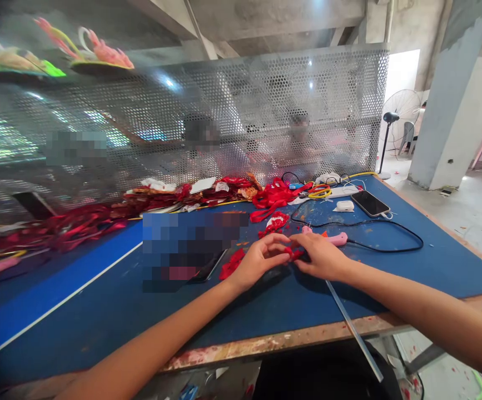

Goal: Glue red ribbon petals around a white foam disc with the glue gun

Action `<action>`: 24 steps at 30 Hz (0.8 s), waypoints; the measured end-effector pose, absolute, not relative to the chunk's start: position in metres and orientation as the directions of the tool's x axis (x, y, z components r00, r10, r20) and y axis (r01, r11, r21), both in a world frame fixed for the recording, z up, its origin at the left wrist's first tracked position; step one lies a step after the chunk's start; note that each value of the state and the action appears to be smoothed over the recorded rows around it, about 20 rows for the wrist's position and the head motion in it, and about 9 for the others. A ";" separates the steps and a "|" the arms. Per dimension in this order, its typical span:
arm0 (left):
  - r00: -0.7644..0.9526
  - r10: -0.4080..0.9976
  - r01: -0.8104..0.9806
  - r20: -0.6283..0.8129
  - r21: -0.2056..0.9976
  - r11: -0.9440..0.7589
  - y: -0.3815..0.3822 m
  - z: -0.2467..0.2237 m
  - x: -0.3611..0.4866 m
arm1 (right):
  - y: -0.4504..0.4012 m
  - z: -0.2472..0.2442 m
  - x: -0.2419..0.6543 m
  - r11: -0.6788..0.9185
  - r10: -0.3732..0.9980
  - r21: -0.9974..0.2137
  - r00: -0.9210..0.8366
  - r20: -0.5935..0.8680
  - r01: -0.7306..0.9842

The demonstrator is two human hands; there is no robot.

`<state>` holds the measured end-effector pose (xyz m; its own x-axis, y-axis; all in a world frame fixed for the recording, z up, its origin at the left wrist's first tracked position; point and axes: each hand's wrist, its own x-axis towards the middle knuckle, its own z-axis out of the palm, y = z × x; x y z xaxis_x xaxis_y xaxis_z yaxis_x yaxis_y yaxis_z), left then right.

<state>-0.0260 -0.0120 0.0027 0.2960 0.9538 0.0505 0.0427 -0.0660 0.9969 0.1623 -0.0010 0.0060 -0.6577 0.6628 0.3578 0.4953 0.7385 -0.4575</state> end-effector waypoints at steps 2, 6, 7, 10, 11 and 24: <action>0.264 0.964 0.037 0.038 0.998 -0.049 -0.011 0.001 -0.026 | 0.002 0.005 0.163 0.727 0.686 -0.389 -0.630 0.364 0.566; 0.168 0.986 0.035 0.007 0.999 -0.013 -0.005 -0.002 -0.028 | 0.008 0.007 0.170 0.600 0.793 -0.279 -0.511 0.333 0.750; 0.152 0.988 0.024 -0.004 1.000 0.000 -0.004 -0.002 -0.029 | 0.010 0.007 0.172 0.566 0.817 -0.254 -0.490 0.305 0.785; 0.121 0.992 -0.043 -0.042 0.998 0.048 0.001 -0.005 -0.033 | 0.012 0.005 0.175 0.507 0.856 -0.159 -0.474 0.206 0.847; 0.112 0.992 -0.067 -0.053 0.996 0.061 0.002 -0.005 -0.034 | 0.013 0.005 0.175 0.500 0.860 -0.123 -0.476 0.182 0.857; 0.042 0.998 -0.128 -0.043 0.991 0.048 0.014 -0.013 -0.041 | 0.013 0.022 0.183 0.571 0.797 -0.043 -0.541 0.267 0.820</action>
